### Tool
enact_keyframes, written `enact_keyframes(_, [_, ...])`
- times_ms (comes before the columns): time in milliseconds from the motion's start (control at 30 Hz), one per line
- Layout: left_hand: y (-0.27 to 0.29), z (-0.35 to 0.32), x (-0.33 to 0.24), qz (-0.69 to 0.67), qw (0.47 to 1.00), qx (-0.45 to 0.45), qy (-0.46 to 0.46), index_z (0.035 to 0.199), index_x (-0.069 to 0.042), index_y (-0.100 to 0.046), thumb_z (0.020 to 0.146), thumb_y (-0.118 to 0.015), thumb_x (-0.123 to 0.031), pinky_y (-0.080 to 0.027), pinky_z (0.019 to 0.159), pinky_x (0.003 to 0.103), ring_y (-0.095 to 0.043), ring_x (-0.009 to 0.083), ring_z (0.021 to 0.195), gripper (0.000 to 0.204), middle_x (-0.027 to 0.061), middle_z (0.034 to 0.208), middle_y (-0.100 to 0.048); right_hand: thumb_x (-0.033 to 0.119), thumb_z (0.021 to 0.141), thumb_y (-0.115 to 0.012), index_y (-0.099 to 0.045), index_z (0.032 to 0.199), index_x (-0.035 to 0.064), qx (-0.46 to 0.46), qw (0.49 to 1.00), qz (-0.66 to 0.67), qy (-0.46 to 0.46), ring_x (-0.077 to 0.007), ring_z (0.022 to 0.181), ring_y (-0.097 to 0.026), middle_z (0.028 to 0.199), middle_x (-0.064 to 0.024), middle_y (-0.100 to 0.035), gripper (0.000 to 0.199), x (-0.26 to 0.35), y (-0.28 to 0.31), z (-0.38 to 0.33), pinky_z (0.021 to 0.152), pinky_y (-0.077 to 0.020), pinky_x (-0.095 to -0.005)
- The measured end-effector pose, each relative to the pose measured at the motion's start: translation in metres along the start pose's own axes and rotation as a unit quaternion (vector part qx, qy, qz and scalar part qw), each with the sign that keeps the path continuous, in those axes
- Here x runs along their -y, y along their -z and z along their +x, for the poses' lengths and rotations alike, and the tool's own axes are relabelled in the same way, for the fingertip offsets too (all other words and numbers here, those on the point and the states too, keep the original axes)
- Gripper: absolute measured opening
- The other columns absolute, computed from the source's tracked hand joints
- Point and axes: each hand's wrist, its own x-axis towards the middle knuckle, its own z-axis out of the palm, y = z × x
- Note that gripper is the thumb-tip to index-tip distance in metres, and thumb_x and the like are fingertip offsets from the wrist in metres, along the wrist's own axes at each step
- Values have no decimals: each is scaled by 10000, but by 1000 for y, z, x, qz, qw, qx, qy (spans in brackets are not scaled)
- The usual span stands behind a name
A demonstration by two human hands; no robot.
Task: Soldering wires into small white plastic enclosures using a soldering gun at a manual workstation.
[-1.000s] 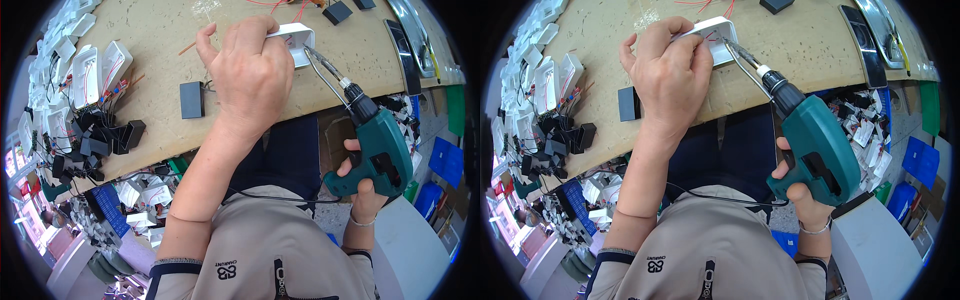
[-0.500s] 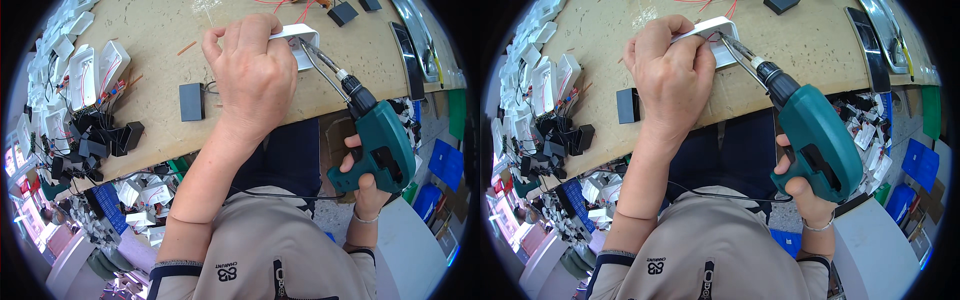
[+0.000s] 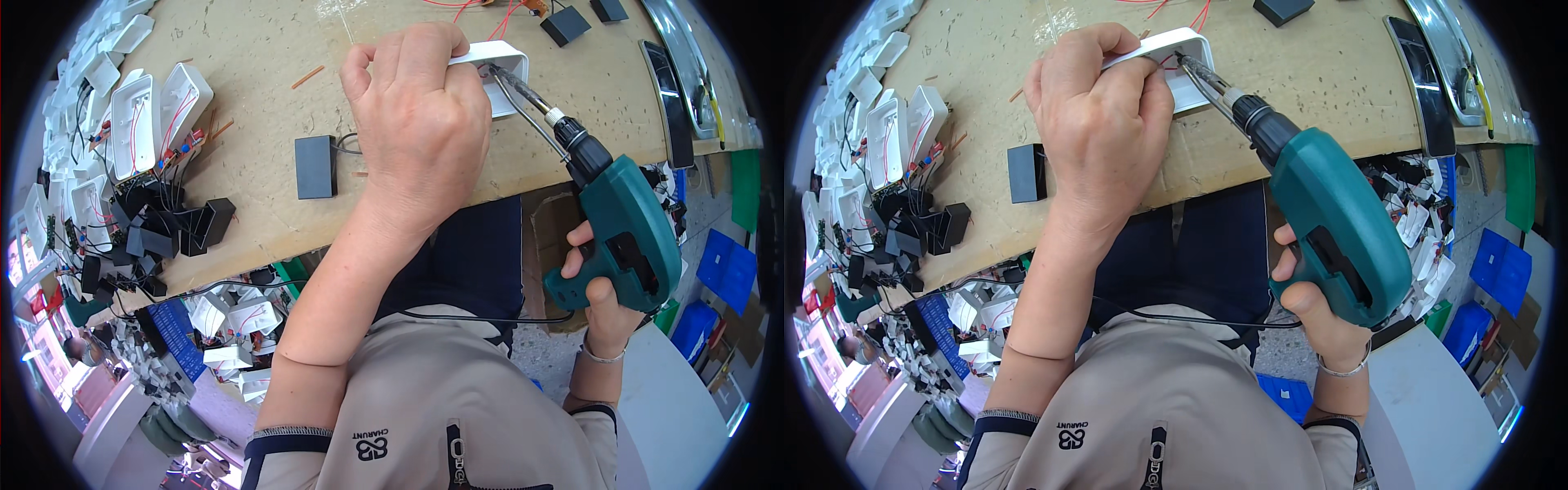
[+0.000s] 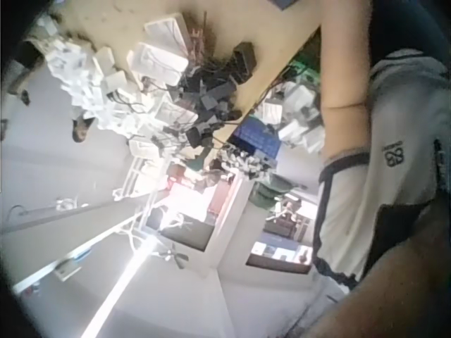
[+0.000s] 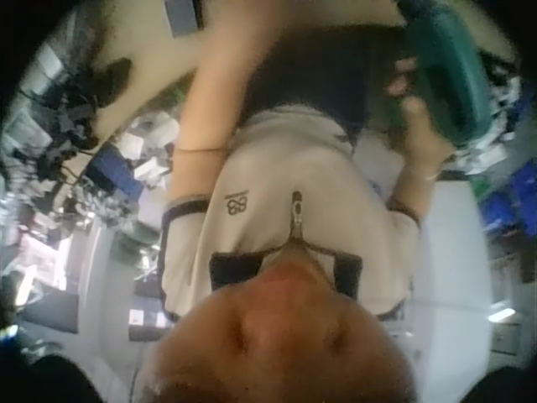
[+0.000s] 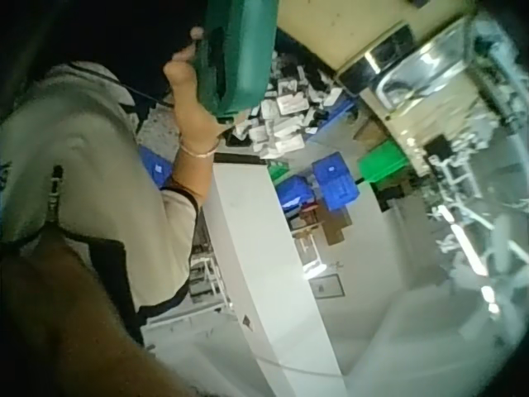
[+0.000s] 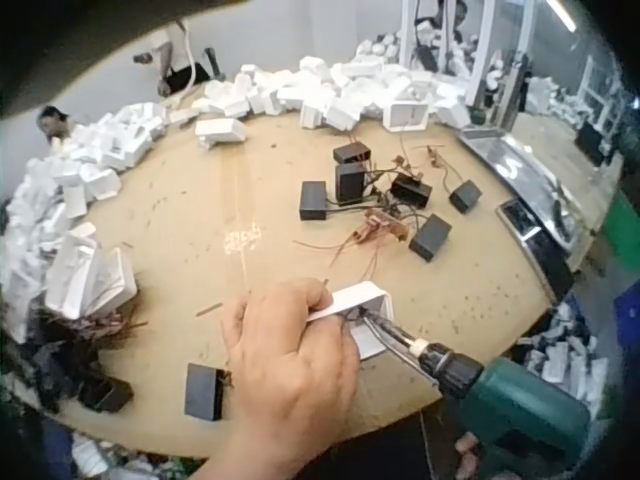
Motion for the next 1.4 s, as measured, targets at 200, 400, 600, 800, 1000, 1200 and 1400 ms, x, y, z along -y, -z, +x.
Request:
enact_keyframes(200, [-1,-1,2,-9,1000,-3,-3,658,-23,-620,616,-632,-20,-357,736,323,-521,187,776,44,43,826,-560,447,675,-726,-410,1211,-54,-18,999,-21,-27,-135,654,-572,894,-145,-581,799,3,0,-3,584,-477,-237])
enact_keyframes(400, [-1,0,2,-18,1000,-4,-2,658,-13,-613,610,-626,-9,-376,713,332,-519,204,767,50,52,833,-551,459,662,-730,-419,1208,-49,-13,1000,-23,3,-137,656,-585,992,-191,-589,808,7,-3,-1,565,-476,-222])
enact_keyframes(600, [-2,0,2,-22,1000,-11,-3,656,-9,-610,603,-626,0,-386,687,327,-515,211,755,55,56,827,-543,456,651,-739,-415,1223,-33,-18,1000,-15,-1,-135,658,-588,1029,-208,-582,819,7,-4,-4,563,-478,-220])
enact_keyframes(800, [-2,0,2,-28,1000,-10,-3,651,-5,-606,600,-621,8,-392,674,328,-516,215,749,55,61,829,-541,450,655,-740,-420,1216,-38,-14,1000,-23,0,-140,659,-584,1012,-198,-585,809,6,-4,-2,566,-475,-220])
enact_keyframes(1000, [-3,0,3,-34,999,-14,-2,647,-3,-602,599,-619,12,-393,668,328,-514,217,746,53,62,829,-541,442,669,-735,-430,1192,-51,-26,999,-25,-15,-142,639,-569,917,-152,-585,781,8,-6,-3,569,-472,-242])
enact_keyframes(1200, [-3,0,3,-36,999,-15,-6,648,-7,-600,602,-615,9,-391,660,329,-512,216,741,51,61,835,-542,451,664,-734,-445,1176,-53,-32,999,-33,-5,-143,642,-571,897,-147,-586,774,10,-8,-3,570,-477,-246])
enact_keyframes(1400, [-2,0,4,-32,999,-11,-4,652,-9,-601,602,-614,6,-388,662,333,-510,217,742,54,58,839,-541,450,660,-735,-430,1199,-46,-23,999,-40,-7,-150,664,-590,945,-173,-594,793,11,-7,-3,579,-492,-239])
